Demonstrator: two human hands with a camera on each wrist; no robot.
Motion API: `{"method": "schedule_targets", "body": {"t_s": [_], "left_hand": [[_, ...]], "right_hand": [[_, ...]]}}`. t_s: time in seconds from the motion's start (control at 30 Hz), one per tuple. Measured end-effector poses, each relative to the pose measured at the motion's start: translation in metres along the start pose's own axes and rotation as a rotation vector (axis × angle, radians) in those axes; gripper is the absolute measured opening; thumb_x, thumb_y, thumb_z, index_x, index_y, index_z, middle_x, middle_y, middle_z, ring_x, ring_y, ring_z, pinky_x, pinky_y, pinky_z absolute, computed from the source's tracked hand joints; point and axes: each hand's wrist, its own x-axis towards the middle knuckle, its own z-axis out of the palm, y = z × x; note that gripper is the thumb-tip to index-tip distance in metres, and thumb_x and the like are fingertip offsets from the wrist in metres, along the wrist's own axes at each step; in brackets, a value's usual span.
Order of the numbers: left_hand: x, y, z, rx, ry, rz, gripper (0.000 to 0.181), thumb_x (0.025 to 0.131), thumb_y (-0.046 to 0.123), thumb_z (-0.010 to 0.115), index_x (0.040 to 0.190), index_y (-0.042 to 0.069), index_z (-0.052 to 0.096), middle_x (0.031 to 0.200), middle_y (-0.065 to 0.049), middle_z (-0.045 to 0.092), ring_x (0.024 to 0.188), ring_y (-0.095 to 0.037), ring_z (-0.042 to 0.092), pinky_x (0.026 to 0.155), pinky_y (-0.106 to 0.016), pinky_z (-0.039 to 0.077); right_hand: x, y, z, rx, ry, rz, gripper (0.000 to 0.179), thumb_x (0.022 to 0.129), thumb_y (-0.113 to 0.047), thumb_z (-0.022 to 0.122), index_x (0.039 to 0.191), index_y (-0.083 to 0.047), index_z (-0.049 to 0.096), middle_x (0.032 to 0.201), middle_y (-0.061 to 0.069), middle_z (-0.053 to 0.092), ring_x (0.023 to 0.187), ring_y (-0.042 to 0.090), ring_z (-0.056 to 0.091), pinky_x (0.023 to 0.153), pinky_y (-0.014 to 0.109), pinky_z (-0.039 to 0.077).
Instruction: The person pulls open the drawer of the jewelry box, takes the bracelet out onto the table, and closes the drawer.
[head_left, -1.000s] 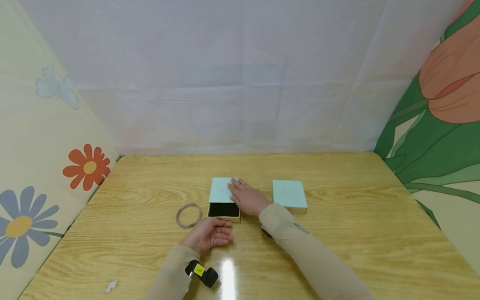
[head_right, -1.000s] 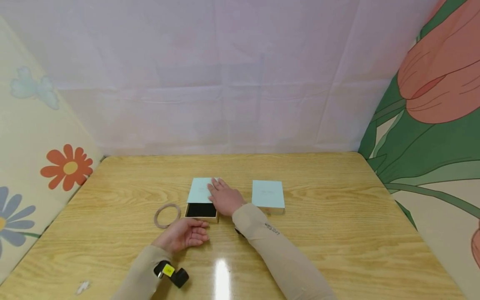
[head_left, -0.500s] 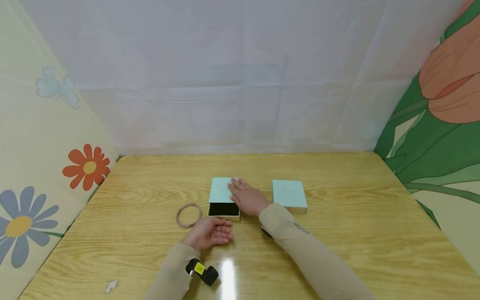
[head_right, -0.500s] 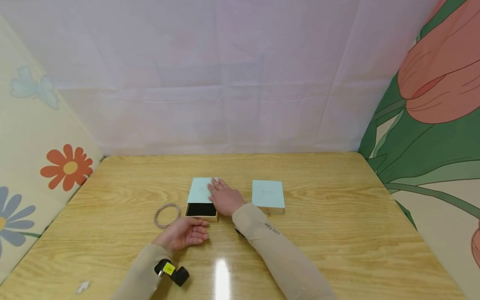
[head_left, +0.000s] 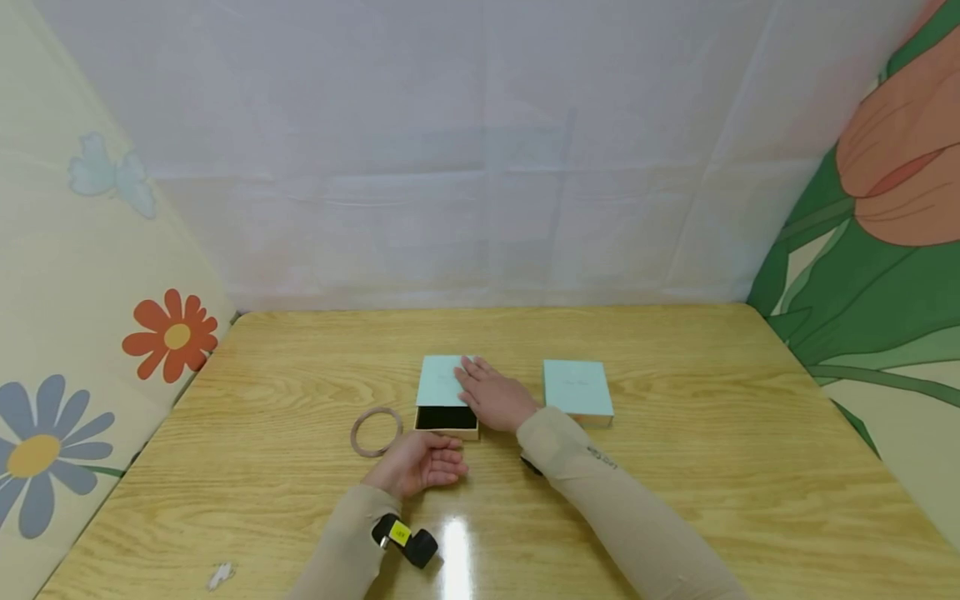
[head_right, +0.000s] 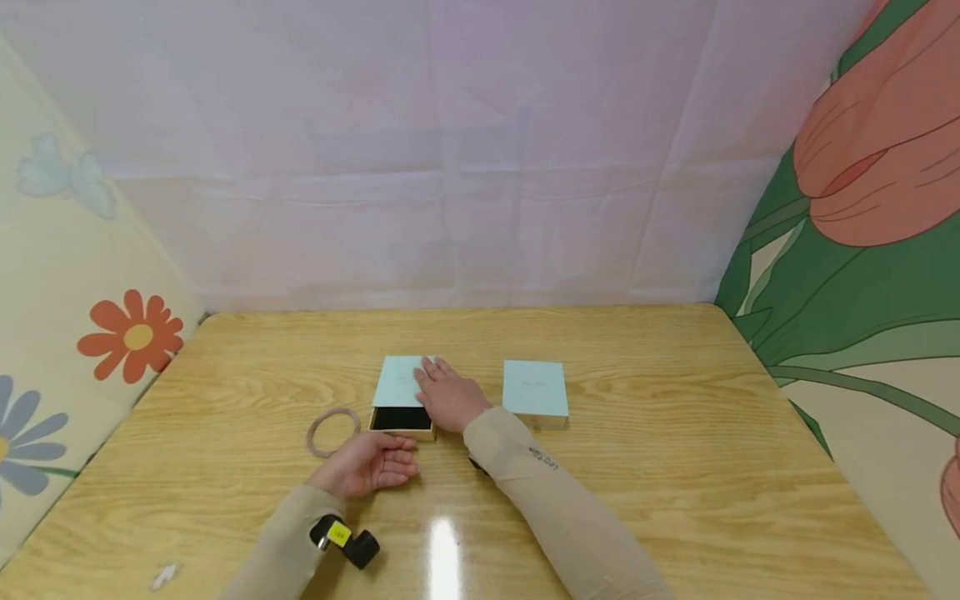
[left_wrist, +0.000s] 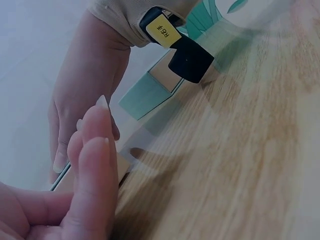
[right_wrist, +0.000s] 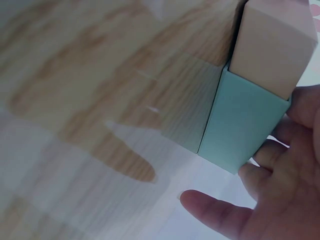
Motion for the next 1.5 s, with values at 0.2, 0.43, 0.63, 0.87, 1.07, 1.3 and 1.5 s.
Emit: {"method": "schedule_targets", "body": {"t_s": [0.2, 0.43, 0.63, 0.87, 1.07, 1.3, 1.5], "left_hand": [[0.0002, 0.0015, 0.002, 0.003, 0.004, -0.003, 0.028, 0.1, 0.001, 0.031, 0.098, -0.005, 0.058, 0.071, -0.003, 0.066, 0.065, -0.013, 0.068, 0.06, -0.022, 0.055], [0.0006, 0.0008, 0.0015, 0.025, 0.002, 0.003, 0.027, 0.1, 0.002, 0.032, 0.101, -0.005, 0.058, 0.071, -0.003, 0.066, 0.065, -0.013, 0.068, 0.06, -0.022, 0.056], [0.0011, 0.0013, 0.001, 0.045, 0.017, 0.005, 0.028, 0.099, 0.001, 0.033, 0.092, -0.001, 0.06, 0.068, -0.003, 0.066, 0.062, -0.013, 0.067, 0.058, -0.022, 0.055], [0.0024, 0.0039, 0.0015, 0.044, 0.027, -0.001, 0.028, 0.099, 0.001, 0.033, 0.091, 0.0, 0.059, 0.067, -0.004, 0.066, 0.061, -0.012, 0.067, 0.057, -0.022, 0.055], [0.0041, 0.005, 0.0001, 0.046, 0.016, -0.007, 0.026, 0.099, 0.002, 0.033, 0.096, -0.003, 0.058, 0.069, -0.004, 0.066, 0.063, -0.013, 0.067, 0.058, -0.022, 0.055], [0.0068, 0.0055, -0.0032, 0.055, 0.009, -0.01, 0.025, 0.1, 0.002, 0.033, 0.097, -0.003, 0.057, 0.07, -0.003, 0.066, 0.064, -0.013, 0.068, 0.06, -0.023, 0.056], [0.0057, 0.0073, -0.0024, 0.055, 0.022, -0.013, 0.023, 0.1, 0.002, 0.034, 0.099, -0.005, 0.057, 0.069, -0.004, 0.066, 0.063, -0.013, 0.068, 0.059, -0.023, 0.056]], "right_hand": [[0.0002, -0.0002, 0.0003, -0.009, -0.002, 0.0, 0.05, 0.107, -0.028, 0.036, 0.152, -0.006, 0.029, 0.159, 0.009, 0.02, 0.146, 0.025, 0.015, 0.117, 0.038, 0.02], [-0.0002, 0.0002, 0.001, -0.002, -0.001, -0.002, 0.05, 0.107, -0.027, 0.036, 0.151, -0.006, 0.029, 0.159, 0.01, 0.02, 0.146, 0.026, 0.015, 0.117, 0.038, 0.019], [-0.0002, 0.0003, 0.0013, 0.002, -0.001, -0.003, 0.05, 0.107, -0.027, 0.036, 0.152, -0.006, 0.029, 0.159, 0.009, 0.019, 0.147, 0.026, 0.014, 0.117, 0.037, 0.019], [0.0002, 0.0003, 0.0011, 0.006, -0.006, 0.004, 0.05, 0.107, -0.028, 0.035, 0.152, -0.007, 0.028, 0.16, 0.008, 0.018, 0.147, 0.025, 0.013, 0.117, 0.038, 0.019], [0.0007, 0.0007, 0.0014, 0.002, -0.008, 0.007, 0.05, 0.107, -0.028, 0.035, 0.152, -0.007, 0.028, 0.16, 0.008, 0.018, 0.147, 0.025, 0.013, 0.117, 0.038, 0.02], [0.0014, 0.001, 0.0016, -0.001, 0.003, 0.002, 0.05, 0.107, -0.028, 0.036, 0.152, -0.007, 0.03, 0.159, 0.008, 0.019, 0.147, 0.025, 0.014, 0.116, 0.039, 0.023], [0.0007, 0.0004, 0.0005, 0.007, 0.002, -0.002, 0.05, 0.107, -0.028, 0.037, 0.151, -0.007, 0.03, 0.159, 0.009, 0.02, 0.146, 0.026, 0.014, 0.116, 0.039, 0.022]]}}
